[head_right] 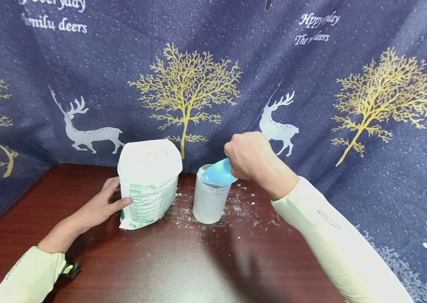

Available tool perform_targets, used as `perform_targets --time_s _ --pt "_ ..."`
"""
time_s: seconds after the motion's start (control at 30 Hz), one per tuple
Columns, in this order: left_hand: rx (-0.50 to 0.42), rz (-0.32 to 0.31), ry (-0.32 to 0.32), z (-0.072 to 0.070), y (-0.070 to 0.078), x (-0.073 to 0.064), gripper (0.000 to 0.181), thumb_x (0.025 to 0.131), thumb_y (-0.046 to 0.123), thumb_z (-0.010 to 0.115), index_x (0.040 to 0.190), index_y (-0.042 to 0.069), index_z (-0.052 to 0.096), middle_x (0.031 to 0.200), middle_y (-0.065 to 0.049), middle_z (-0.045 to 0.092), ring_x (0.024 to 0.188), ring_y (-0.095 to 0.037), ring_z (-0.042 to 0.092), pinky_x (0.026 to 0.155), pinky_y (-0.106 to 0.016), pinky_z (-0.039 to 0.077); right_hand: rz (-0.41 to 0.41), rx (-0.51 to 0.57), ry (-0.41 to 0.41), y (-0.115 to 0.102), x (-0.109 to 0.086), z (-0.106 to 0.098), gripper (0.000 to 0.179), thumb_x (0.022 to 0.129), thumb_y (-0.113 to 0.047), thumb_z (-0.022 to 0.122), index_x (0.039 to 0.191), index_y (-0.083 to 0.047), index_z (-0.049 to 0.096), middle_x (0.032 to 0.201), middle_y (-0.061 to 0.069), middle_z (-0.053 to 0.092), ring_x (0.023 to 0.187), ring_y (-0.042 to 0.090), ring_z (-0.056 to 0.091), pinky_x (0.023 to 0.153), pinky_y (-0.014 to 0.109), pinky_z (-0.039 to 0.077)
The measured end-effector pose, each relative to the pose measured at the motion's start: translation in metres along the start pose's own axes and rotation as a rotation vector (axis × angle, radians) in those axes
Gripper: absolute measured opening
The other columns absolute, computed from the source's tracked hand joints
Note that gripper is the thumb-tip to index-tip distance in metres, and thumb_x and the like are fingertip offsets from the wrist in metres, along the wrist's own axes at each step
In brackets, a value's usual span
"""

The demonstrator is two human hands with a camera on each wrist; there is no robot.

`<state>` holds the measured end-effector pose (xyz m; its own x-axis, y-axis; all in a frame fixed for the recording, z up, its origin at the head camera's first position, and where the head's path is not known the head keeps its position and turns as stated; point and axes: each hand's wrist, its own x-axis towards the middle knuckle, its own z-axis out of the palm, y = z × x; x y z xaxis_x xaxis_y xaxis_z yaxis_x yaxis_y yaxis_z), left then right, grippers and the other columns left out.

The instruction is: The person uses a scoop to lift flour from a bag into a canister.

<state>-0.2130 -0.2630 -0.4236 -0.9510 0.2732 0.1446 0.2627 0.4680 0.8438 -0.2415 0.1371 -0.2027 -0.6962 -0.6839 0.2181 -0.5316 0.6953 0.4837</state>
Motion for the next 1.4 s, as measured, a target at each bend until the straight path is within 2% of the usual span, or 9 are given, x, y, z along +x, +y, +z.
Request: perform_targets --time_s 0.47,0.77,1.13,1.4 --pt "0.003 -0.014 -0.005 -0.001 0.002 -0.001 0.091 0.103 0.04 0.069 0.172 0.019 0.013 0.167 -0.02 0.012 0.151 -0.047 0.019 0.113 -0.079 0.024 -0.036 -0.003 -0.039 -0.003 0.014 -0.002 0.035 0.075 -0.013 0.075 0.056 -0.02 0.046 0.057 0.001 0.051 0.051 0.022 0.046 0.045 0.047 0.051" --pt "0.006 -0.017 -0.007 -0.001 0.003 -0.001 0.091 0.103 0.04 0.069 0.172 0.019 0.012 0.167 -0.021 0.012 0.151 -0.048 0.019 0.113 -0.079 0.024 -0.091 -0.023 0.003 -0.003 0.02 -0.001 0.029 0.071 -0.013 0.076 0.058 -0.018 0.051 0.056 0.001 0.052 0.051 0.023 0.047 0.048 0.048 0.053" --pt "-0.005 -0.03 -0.012 -0.001 0.003 -0.001 0.094 0.103 0.041 0.07 0.172 0.021 0.01 0.167 -0.02 0.01 0.151 -0.049 0.018 0.113 -0.081 0.023 -0.143 -0.018 -0.063 0.003 0.035 -0.001 0.026 0.072 -0.012 0.073 0.059 -0.018 0.051 0.059 0.001 0.053 0.053 0.021 0.041 0.05 0.049 0.054" --pt "-0.006 -0.041 -0.021 -0.001 0.003 0.0 0.095 0.102 0.042 0.071 0.172 0.021 0.01 0.168 -0.02 0.01 0.15 -0.048 0.019 0.112 -0.08 0.025 -0.157 0.01 -0.139 0.005 0.045 0.0 0.031 0.071 -0.013 0.072 0.057 -0.021 0.046 0.057 -0.002 0.049 0.054 0.019 0.041 0.051 0.046 0.052"
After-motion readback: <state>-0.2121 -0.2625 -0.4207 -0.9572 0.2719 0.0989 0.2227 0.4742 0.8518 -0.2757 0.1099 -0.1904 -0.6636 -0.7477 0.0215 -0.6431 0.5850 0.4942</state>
